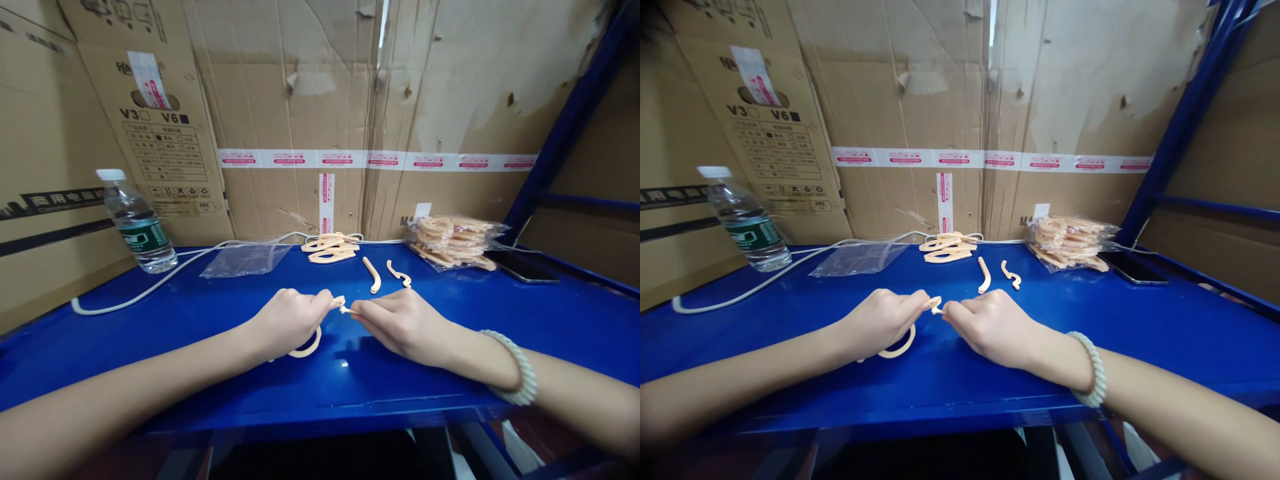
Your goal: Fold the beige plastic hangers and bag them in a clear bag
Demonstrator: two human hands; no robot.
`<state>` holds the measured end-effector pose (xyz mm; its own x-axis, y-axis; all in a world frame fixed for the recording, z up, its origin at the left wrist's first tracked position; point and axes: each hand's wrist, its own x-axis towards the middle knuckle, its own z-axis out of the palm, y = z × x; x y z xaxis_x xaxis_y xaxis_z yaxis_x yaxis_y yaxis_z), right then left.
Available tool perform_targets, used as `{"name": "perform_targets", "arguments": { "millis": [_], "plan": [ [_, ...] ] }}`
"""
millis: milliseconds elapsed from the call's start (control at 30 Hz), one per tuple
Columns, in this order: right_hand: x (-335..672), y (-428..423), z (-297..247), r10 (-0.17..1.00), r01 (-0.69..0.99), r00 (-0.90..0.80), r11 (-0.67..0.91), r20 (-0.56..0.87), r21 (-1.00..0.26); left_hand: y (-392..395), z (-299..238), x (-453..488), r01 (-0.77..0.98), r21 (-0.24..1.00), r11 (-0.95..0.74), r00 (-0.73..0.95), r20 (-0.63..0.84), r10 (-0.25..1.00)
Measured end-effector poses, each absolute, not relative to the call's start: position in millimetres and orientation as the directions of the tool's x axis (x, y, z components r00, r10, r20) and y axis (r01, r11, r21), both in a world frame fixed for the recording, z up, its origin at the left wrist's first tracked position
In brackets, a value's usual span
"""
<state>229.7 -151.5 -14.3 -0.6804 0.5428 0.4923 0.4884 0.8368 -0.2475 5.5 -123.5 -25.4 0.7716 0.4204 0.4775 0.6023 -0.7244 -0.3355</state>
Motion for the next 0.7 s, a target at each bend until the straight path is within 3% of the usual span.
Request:
{"name": "perform_targets", "arguments": {
  "millis": [67,167,267,333,400,533,700],
  "plan": [
    [231.9,-150.1,-10.1,0.521,0.489,-0.66,0.845,0.541,-0.217,-121.8,-24.4,4.7,0.658,-0.242,-0.713,0.722,0.471,0.506],
    [246.2,-135.0,3.8,0.605,0.505,-0.542,0.79,0.583,-0.349,-123.0,-19.0,5.3,0.724,0.001,-0.689,0.614,0.454,0.646],
    [274.9,-105.4,17.4,0.552,0.5,-0.509,0.814,0.66,-0.296,-124.7,-14.6,7.7,0.664,0.457,-0.592,0.463,0.37,0.805],
    [296.0,-84.0,20.1,0.521,0.517,-0.573,0.828,0.633,-0.215,-123.3,-14.2,9.3,0.525,0.753,-0.396,0.355,0.23,0.906],
    [312.1,-66.1,16.3,0.556,0.56,-0.624,0.809,0.549,-0.182,-120.2,-14.5,10.2,0.341,0.921,-0.187,0.303,0.08,0.95],
    [323.4,-46.5,0.5,0.591,0.612,-0.702,0.786,0.398,-0.088,-116.5,-11.0,9.3,0.074,0.997,0.008,0.285,-0.028,0.958],
    [324.0,-40.8,-9.0,0.632,0.651,-0.735,0.759,0.246,-0.004,-119.3,-3.3,6.8,0.008,0.999,0.036,0.187,-0.037,0.982]
  ]
}}
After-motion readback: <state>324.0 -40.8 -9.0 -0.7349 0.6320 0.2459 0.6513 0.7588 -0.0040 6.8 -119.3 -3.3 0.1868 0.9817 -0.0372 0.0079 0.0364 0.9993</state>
